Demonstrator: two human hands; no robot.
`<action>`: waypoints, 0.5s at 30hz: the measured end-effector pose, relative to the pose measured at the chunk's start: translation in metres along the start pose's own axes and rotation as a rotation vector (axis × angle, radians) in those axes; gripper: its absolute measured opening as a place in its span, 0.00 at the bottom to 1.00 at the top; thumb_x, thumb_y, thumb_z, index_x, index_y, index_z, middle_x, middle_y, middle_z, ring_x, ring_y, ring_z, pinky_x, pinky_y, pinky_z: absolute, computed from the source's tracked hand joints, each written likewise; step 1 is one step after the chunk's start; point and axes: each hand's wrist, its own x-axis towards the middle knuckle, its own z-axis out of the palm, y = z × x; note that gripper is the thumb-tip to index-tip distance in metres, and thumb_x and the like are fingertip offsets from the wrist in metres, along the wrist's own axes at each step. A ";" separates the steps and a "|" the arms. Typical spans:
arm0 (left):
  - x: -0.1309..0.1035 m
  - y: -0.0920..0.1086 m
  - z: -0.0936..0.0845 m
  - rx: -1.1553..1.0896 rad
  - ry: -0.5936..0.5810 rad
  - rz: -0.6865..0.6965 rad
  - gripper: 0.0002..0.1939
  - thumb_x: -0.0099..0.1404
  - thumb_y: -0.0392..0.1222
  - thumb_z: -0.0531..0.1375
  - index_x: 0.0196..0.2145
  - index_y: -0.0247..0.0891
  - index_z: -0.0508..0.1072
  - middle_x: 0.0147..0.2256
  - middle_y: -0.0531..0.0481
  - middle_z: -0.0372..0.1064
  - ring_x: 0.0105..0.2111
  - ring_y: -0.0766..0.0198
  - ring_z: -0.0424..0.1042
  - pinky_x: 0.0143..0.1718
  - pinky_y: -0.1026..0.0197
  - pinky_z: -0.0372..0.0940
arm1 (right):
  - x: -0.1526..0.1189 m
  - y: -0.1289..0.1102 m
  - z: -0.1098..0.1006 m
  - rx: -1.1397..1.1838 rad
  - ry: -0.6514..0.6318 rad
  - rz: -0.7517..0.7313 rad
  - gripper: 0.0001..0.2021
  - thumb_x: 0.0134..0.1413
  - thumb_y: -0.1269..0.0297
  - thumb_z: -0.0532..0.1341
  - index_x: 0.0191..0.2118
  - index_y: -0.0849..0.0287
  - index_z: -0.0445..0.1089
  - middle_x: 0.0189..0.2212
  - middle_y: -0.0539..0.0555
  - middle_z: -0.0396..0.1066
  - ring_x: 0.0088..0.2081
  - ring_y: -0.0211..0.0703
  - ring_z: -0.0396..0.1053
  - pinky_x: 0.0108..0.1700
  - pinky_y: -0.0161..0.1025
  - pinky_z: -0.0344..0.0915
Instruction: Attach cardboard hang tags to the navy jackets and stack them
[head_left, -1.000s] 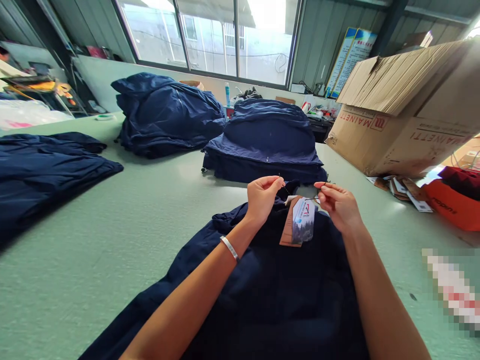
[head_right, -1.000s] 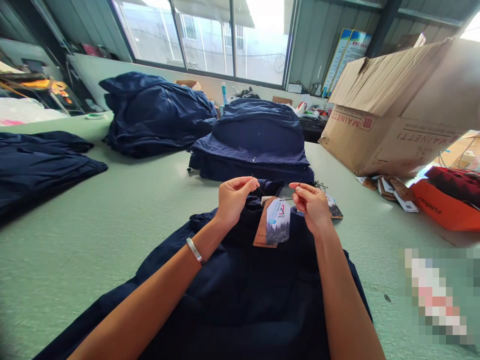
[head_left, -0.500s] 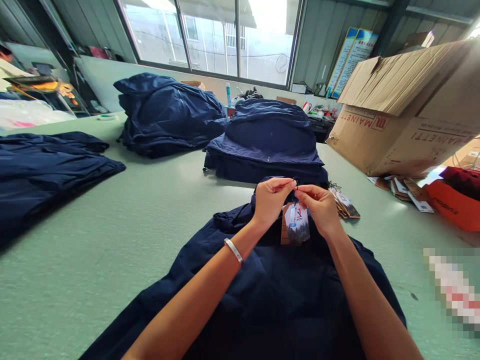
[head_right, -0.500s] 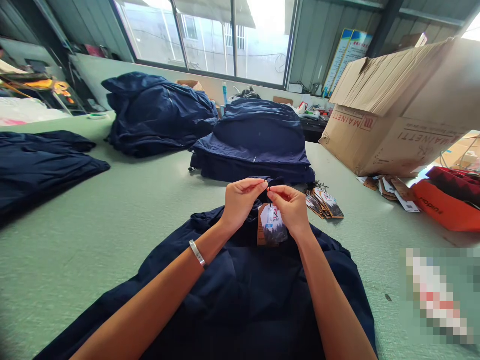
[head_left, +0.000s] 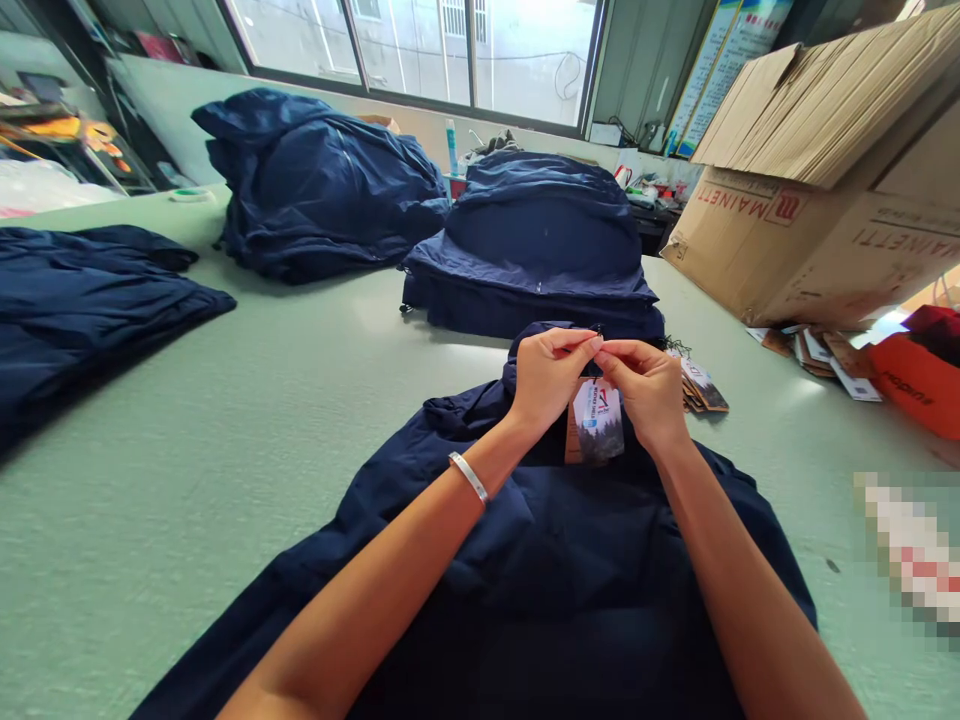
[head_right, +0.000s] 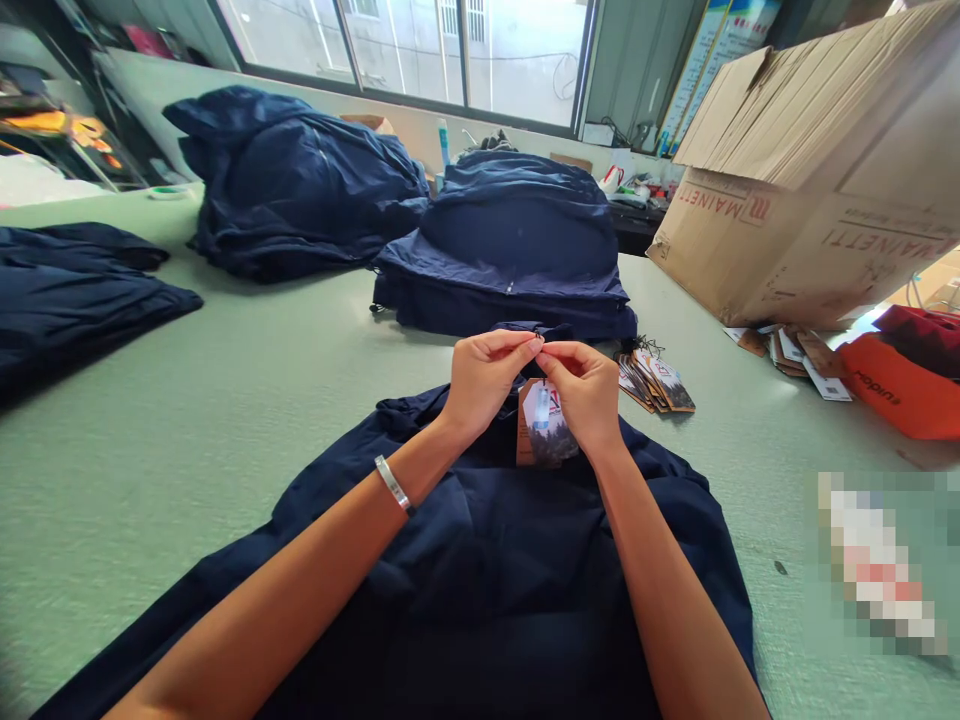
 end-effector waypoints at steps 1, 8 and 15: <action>0.000 0.000 0.000 0.004 0.002 0.003 0.04 0.58 0.36 0.65 0.31 0.37 0.81 0.32 0.49 0.79 0.34 0.64 0.77 0.36 0.64 0.69 | 0.000 0.000 0.000 -0.006 0.000 0.000 0.09 0.41 0.61 0.69 0.30 0.60 0.77 0.25 0.51 0.76 0.23 0.36 0.67 0.28 0.35 0.64; 0.000 0.000 0.000 0.044 -0.006 0.020 0.04 0.59 0.37 0.64 0.31 0.37 0.81 0.32 0.50 0.78 0.34 0.64 0.76 0.36 0.63 0.69 | 0.000 0.000 0.000 -0.071 0.006 -0.005 0.09 0.42 0.61 0.68 0.29 0.60 0.77 0.23 0.50 0.75 0.22 0.36 0.66 0.26 0.35 0.62; -0.001 -0.001 0.001 0.174 -0.028 0.129 0.04 0.60 0.36 0.64 0.30 0.37 0.80 0.31 0.51 0.77 0.31 0.67 0.73 0.33 0.64 0.66 | 0.001 -0.005 -0.006 -0.135 0.046 -0.060 0.09 0.44 0.62 0.66 0.33 0.59 0.78 0.25 0.50 0.75 0.24 0.36 0.67 0.28 0.36 0.63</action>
